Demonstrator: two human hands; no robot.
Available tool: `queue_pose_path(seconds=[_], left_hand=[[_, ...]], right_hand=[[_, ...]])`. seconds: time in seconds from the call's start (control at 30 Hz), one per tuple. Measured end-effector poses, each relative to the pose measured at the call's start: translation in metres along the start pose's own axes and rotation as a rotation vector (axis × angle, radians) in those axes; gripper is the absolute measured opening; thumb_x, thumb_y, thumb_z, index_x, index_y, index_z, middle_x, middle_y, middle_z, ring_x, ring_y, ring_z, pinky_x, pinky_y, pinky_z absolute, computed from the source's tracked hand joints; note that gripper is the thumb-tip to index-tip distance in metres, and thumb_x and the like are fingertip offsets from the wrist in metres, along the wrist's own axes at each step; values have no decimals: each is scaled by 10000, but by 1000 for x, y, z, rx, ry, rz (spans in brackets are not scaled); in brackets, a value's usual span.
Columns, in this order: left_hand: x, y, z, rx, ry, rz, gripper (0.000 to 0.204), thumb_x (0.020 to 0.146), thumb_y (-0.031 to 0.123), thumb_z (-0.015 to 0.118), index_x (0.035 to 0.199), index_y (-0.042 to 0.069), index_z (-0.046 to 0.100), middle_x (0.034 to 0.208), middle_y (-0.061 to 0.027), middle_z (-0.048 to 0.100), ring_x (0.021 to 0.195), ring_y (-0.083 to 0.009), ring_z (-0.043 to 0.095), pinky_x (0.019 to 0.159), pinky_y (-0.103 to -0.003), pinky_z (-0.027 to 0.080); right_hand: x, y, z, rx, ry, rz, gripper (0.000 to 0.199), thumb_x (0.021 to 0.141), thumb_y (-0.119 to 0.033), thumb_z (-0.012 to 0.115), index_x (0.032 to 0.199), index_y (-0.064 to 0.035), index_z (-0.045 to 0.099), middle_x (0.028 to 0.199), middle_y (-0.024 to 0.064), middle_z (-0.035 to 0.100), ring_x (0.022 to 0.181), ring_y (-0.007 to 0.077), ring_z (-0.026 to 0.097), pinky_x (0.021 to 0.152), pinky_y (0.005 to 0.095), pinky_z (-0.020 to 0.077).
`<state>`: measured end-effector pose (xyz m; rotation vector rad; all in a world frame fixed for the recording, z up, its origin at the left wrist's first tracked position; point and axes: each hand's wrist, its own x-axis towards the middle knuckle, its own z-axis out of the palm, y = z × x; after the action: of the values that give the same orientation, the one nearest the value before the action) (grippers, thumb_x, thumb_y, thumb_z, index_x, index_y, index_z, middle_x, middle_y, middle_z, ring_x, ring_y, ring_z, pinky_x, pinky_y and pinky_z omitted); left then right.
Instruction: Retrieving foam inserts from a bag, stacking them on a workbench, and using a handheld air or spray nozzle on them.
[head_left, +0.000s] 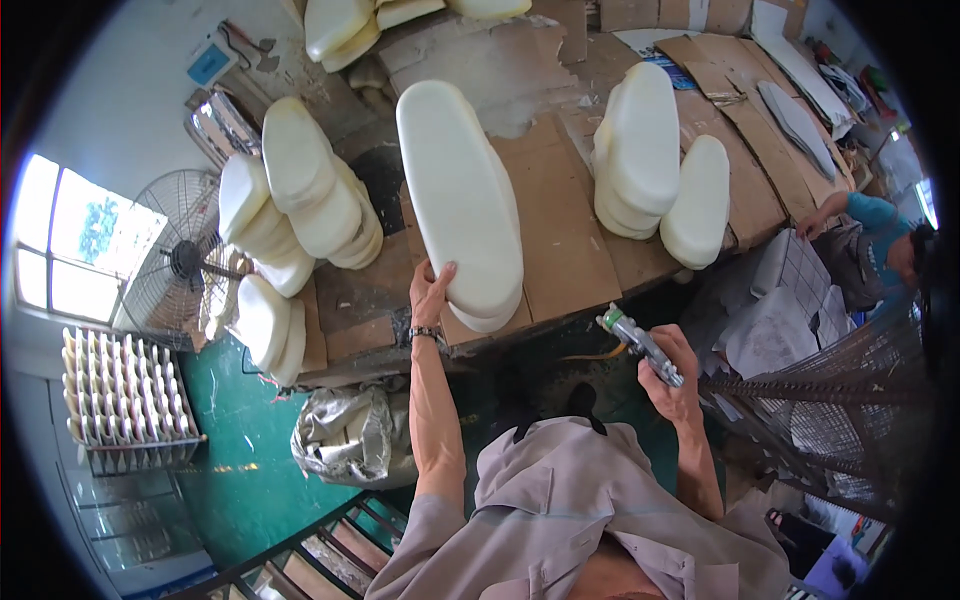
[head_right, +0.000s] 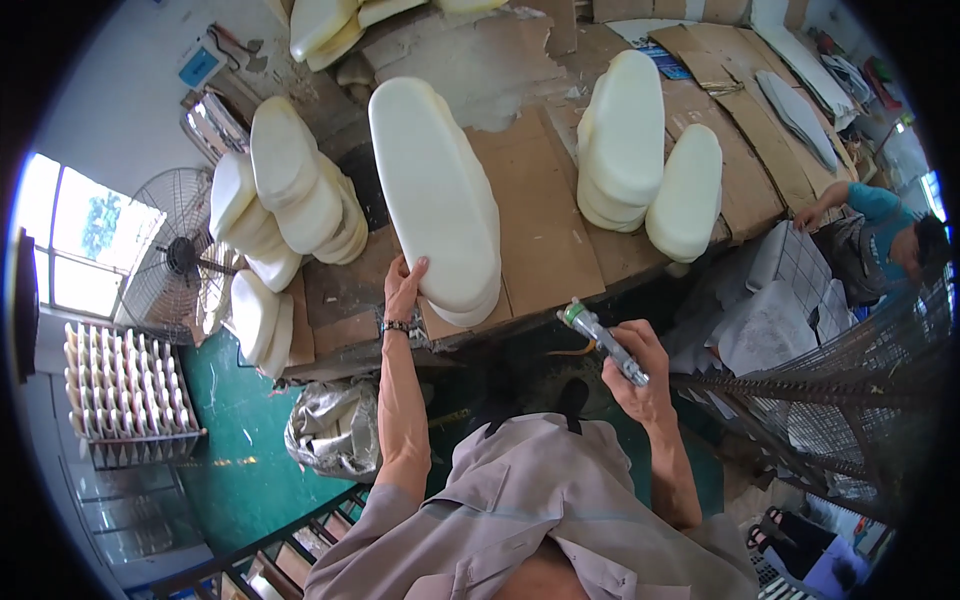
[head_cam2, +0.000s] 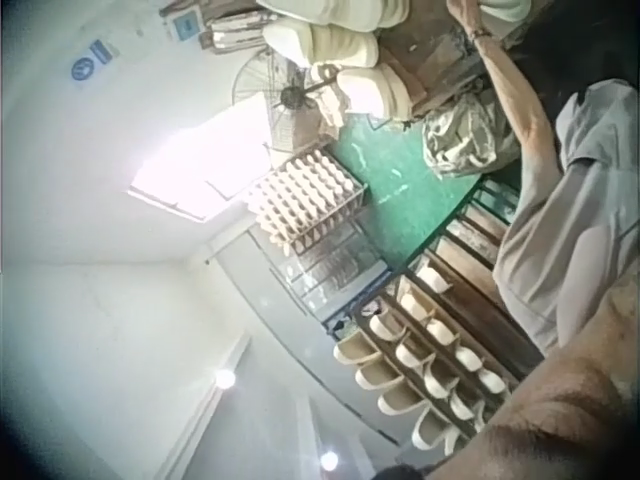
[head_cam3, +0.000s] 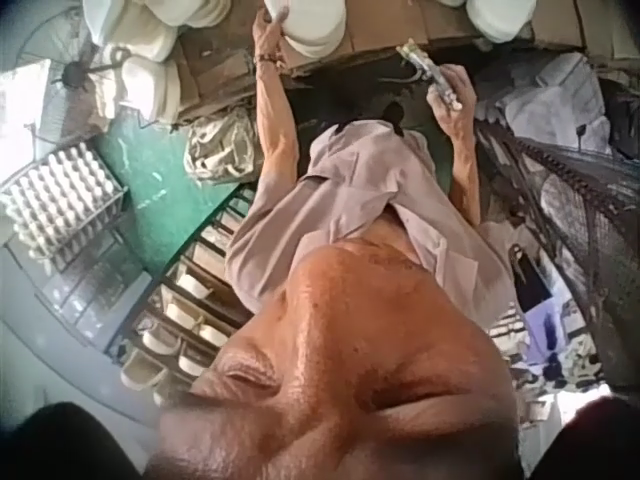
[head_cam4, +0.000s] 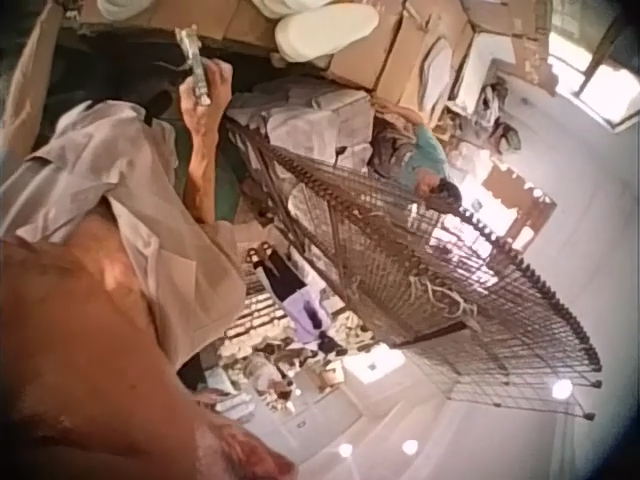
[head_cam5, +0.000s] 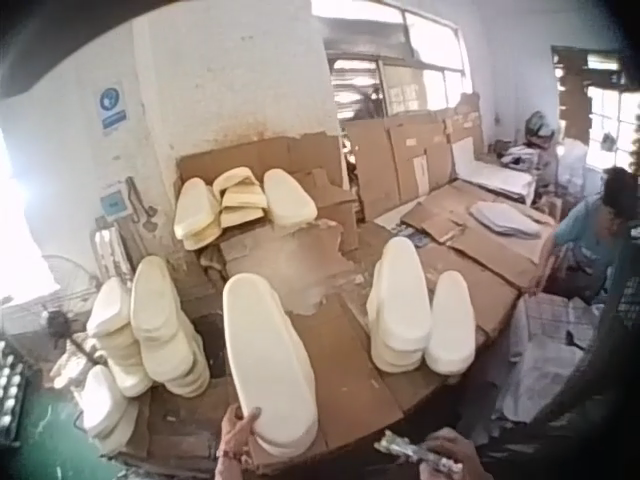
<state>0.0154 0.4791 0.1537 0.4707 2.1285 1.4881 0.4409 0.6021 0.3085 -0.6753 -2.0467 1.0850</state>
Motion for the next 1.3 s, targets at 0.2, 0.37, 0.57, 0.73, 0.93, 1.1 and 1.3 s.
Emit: queue_pose_path(seconds=[0.2, 0.37, 0.57, 0.73, 0.93, 1.1, 1.3], left_hand=[[3, 7, 11, -21, 39, -17, 939, 777, 546, 844, 1391, -66, 484, 1080, -104, 666, 934, -176, 641, 777, -300, 551], [4, 3, 13, 74, 130, 37, 976, 714, 511, 874, 1392, -75, 487, 1134, -148, 650, 966, -251, 634, 842, -361, 528], [-34, 8, 21, 281, 146, 67, 983, 667, 457, 893, 1442, 17, 479, 1282, -186, 507, 1169, -341, 554, 988, -434, 473], [-42, 5, 23, 206, 204, 37, 951, 709, 466, 873, 1447, 16, 478, 1260, -186, 509, 1135, -340, 563, 970, -443, 477], [-34, -1, 24, 200, 189, 74, 937, 756, 439, 874, 1463, -11, 456, 1205, -157, 479, 1040, -273, 575, 921, -411, 515], [-35, 2, 28, 174, 189, 51, 913, 731, 417, 870, 1457, 25, 480, 1206, -157, 501, 1083, -311, 567, 937, -432, 488], [-39, -10, 25, 132, 193, 81, 914, 700, 364, 903, 1443, 24, 494, 1189, -142, 504, 1029, -275, 574, 901, -410, 511]], right_hand=[[-20, -61, -8, 316, -1, 301, 534, 850, 36, 592, 1380, -3, 543, 1013, 72, 632, 835, 86, 597, 683, 202, 479], [-10, -94, -1, 289, -72, 116, 605, 882, 48, 586, 1474, 29, 460, 1069, 108, 656, 893, 140, 639, 739, 248, 514], [3, -117, 9, 26, -80, 56, 543, 916, -23, 670, 1431, 36, 506, 993, 129, 633, 812, 184, 614, 755, 295, 505], [14, -129, 16, 108, -84, 16, 563, 900, -20, 686, 1429, 49, 507, 987, 129, 654, 824, 188, 636, 762, 287, 514], [29, -129, 17, -13, -59, -37, 536, 897, -40, 698, 1391, 82, 529, 940, 125, 652, 800, 180, 646, 732, 283, 515], [32, -128, 14, -90, -14, -115, 516, 892, -62, 715, 1351, 106, 549, 919, 142, 644, 760, 191, 636, 702, 278, 511], [22, -125, 5, -88, -24, -139, 510, 859, -34, 722, 1321, 114, 567, 894, 150, 648, 733, 199, 626, 679, 287, 506]])
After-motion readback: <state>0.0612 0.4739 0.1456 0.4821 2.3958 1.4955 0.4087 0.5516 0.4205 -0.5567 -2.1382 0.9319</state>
